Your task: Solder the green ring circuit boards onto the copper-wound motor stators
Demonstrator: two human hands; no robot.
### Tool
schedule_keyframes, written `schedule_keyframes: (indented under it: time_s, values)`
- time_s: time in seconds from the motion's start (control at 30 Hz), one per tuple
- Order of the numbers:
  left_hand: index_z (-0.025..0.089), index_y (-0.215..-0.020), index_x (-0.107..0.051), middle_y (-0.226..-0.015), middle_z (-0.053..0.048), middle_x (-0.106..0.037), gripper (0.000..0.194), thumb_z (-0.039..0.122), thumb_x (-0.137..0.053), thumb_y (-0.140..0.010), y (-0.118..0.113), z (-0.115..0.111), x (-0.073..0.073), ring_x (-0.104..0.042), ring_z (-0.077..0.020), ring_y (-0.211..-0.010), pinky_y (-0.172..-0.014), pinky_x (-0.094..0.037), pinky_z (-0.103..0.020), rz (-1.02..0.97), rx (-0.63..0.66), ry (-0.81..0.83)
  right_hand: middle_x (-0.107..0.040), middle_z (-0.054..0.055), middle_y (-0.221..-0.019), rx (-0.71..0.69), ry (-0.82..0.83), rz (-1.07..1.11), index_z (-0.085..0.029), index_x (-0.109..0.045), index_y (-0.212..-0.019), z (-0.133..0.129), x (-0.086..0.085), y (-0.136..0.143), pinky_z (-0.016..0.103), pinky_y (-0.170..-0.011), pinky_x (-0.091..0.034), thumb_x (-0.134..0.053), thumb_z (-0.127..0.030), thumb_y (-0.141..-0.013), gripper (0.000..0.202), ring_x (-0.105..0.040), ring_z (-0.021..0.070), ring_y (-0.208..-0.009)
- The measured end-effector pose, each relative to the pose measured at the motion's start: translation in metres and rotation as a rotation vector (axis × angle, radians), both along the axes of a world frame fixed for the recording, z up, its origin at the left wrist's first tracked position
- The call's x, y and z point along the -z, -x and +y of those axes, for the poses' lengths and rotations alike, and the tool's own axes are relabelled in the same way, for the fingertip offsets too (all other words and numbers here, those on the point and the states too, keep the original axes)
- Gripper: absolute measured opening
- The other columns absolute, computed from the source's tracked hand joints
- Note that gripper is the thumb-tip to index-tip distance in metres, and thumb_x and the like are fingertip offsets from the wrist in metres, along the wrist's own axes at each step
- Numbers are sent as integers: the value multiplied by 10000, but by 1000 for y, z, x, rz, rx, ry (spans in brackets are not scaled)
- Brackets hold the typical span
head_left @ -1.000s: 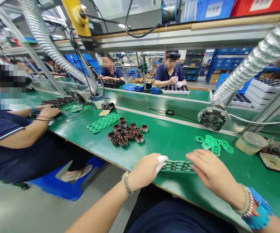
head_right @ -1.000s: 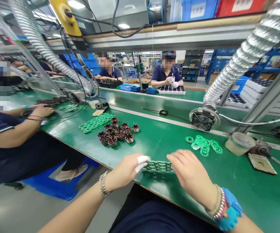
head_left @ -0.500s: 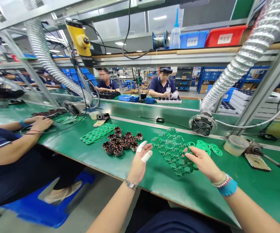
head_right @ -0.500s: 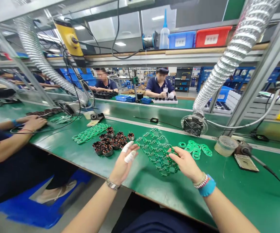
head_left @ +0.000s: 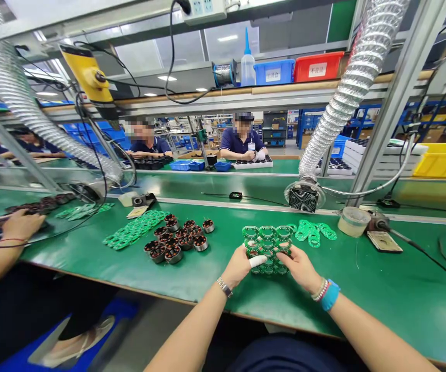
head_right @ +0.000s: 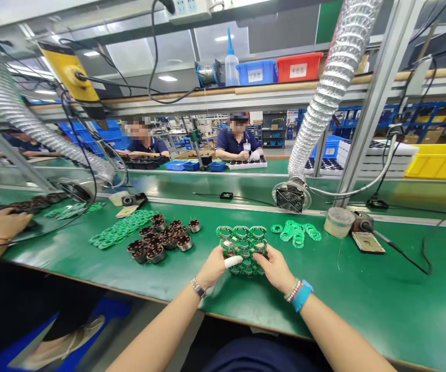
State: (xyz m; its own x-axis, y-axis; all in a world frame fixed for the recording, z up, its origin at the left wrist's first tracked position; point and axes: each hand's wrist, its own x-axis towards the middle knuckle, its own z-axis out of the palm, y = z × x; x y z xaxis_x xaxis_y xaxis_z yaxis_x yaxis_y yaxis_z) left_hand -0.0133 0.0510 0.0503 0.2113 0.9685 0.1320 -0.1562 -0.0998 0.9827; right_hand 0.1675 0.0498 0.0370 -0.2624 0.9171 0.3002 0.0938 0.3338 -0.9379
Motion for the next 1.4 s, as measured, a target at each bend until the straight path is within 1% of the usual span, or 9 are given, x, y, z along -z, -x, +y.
schedule_keyframes:
  time_s: [0.07,0.13,0.33,0.57,0.73,0.9,1.03,1.27,1.4]
  values:
    - [133,-834,-690,-867,-80,-708,284,257,-755,-586,-3,4,-3,-628,-242,-882,-844,-464,-365,38,4,2,-635,22,-843,38,0,-4,-163,-598,-909,5,4,2,293,-728,-465,-552,-402,-801,266,-568,164,-785]
    - [129,-764,-698,-824,-76,-711,214,293,-722,-629,-11,8,-2,-634,-236,-855,-830,-465,-354,32,-61,0,-610,2,-730,123,2,-5,-157,-585,-821,9,9,5,269,-633,-452,-556,-417,-791,264,-537,145,-665]
    - [155,-816,-685,-904,-46,-702,222,317,-696,-664,-35,16,12,-615,-196,-885,-841,-431,-292,21,-282,-6,-528,-26,-561,390,17,30,-181,-502,-655,17,15,14,252,-554,-406,-529,-479,-786,326,-483,138,-560]
    - [145,-890,-635,-758,-43,-692,319,364,-697,-667,-24,20,12,-614,-148,-619,-584,-468,-257,-36,-164,85,-654,67,-793,278,136,92,-171,-540,-809,30,16,-1,308,-614,-492,-479,-523,-798,357,-619,184,-682]
    - [141,-918,-640,-860,-60,-691,352,351,-719,-647,-31,15,13,-616,-157,-698,-654,-476,-268,-93,-73,63,-650,74,-919,146,131,85,-178,-591,-937,17,19,11,334,-752,-481,-469,-486,-824,350,-595,200,-878]
    - [142,-982,-634,-958,-89,-680,359,389,-649,-723,-34,14,12,-624,-189,-835,-814,-450,-324,-138,-39,30,-629,8,-820,37,81,49,-161,-582,-899,12,11,15,278,-698,-462,-579,-349,-770,227,-556,146,-737]
    - [131,-974,-643,-967,-91,-678,329,368,-627,-746,-37,15,11,-612,-199,-878,-840,-434,-321,-116,-69,-23,-590,-15,-741,94,45,19,-148,-564,-846,15,9,14,251,-633,-424,-575,-301,-764,174,-502,123,-650]
    - [131,-920,-663,-898,-59,-688,288,351,-620,-739,-46,15,13,-600,-192,-840,-815,-421,-292,-16,-287,-83,-496,-38,-606,320,-35,-26,-176,-474,-682,7,6,23,238,-533,-338,-561,-289,-756,161,-407,116,-547]
    - [129,-826,-665,-830,-50,-688,251,354,-632,-719,-54,12,15,-598,-187,-807,-781,-429,-276,0,-370,-49,-543,-12,-633,388,-60,-34,-181,-489,-696,3,8,30,252,-552,-365,-524,-287,-780,139,-458,136,-564]
